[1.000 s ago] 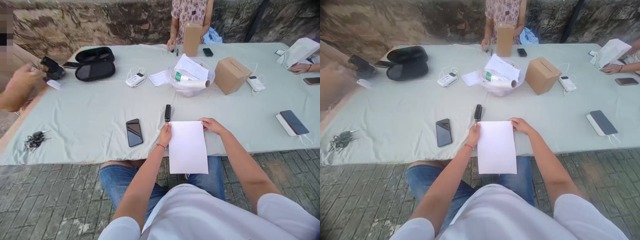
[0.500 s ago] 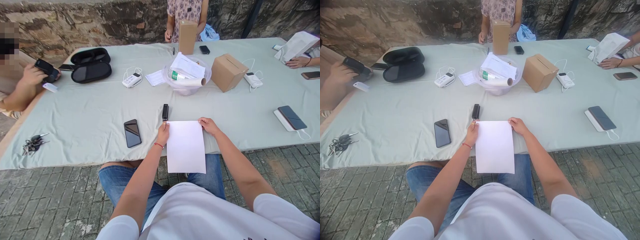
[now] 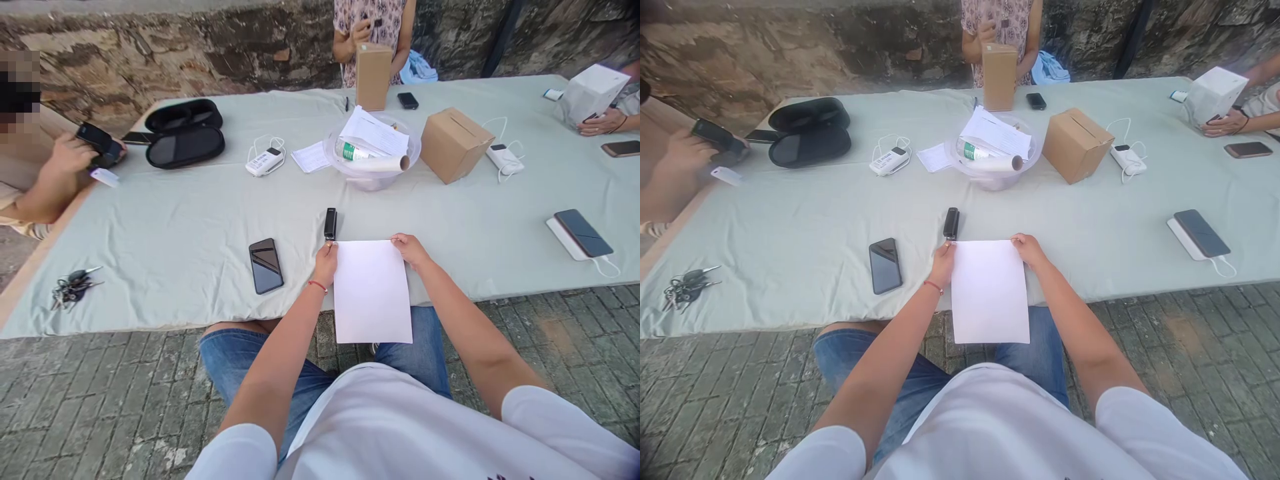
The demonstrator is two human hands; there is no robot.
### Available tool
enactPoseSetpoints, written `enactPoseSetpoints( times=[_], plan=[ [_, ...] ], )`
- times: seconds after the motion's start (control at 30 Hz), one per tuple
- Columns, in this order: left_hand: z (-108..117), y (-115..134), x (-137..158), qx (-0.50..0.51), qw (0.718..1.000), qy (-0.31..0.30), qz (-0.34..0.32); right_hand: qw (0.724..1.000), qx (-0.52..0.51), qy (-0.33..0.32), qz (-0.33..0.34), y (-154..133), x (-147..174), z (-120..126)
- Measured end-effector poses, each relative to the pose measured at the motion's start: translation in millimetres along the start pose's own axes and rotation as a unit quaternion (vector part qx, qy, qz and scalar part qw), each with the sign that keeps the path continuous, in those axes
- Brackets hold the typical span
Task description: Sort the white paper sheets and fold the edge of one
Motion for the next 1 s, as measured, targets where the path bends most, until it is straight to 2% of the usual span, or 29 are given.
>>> enactPoseSetpoints(
  times=[0.1,0.2,0.37,0.7,0.87,1.0],
  plan=[
    [-1.4,-0.5,-3.8,-0.005,1.0,0.007,0.013,1.0,0.013,-0.009,0.014,2.6,1.2,0.1],
    [-2.3,-1.1,-6.5,-0.062,0.998,0.033,-0.001,1.0,0.014,-0.013,0.02,3.5,0.6,0.6],
    [-5.2,-3.9,-8.2,-0.127,0.99,0.054,-0.028,0.999,-0.029,0.02,0.015,1.5,1.4,1.9],
    [-7.0,-6.2,-9.7,-0.153,0.986,0.047,-0.047,0.997,-0.062,0.035,0.012,7.9,-1.3,2.8],
    [-5.0,-6.7,-7.4,-0.167,0.982,0.067,-0.053,0.995,-0.049,0.077,0.04,4.2,3.0,8.7],
    [-4.5,-6.4,-5.2,-0.165,0.981,0.068,-0.071,0.997,-0.033,0.049,0.052,1.9,5.2,9.6]
  ],
)
Point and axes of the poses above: each hand's wrist, its own x-axis away from the middle knuckle, its own z-axis out of the back of the hand, y = z × x, the point moved 4 cm from there along -x, towards the middle knuckle, and after that the axes turned 2 degrees about -z, right-handed, at the moved point
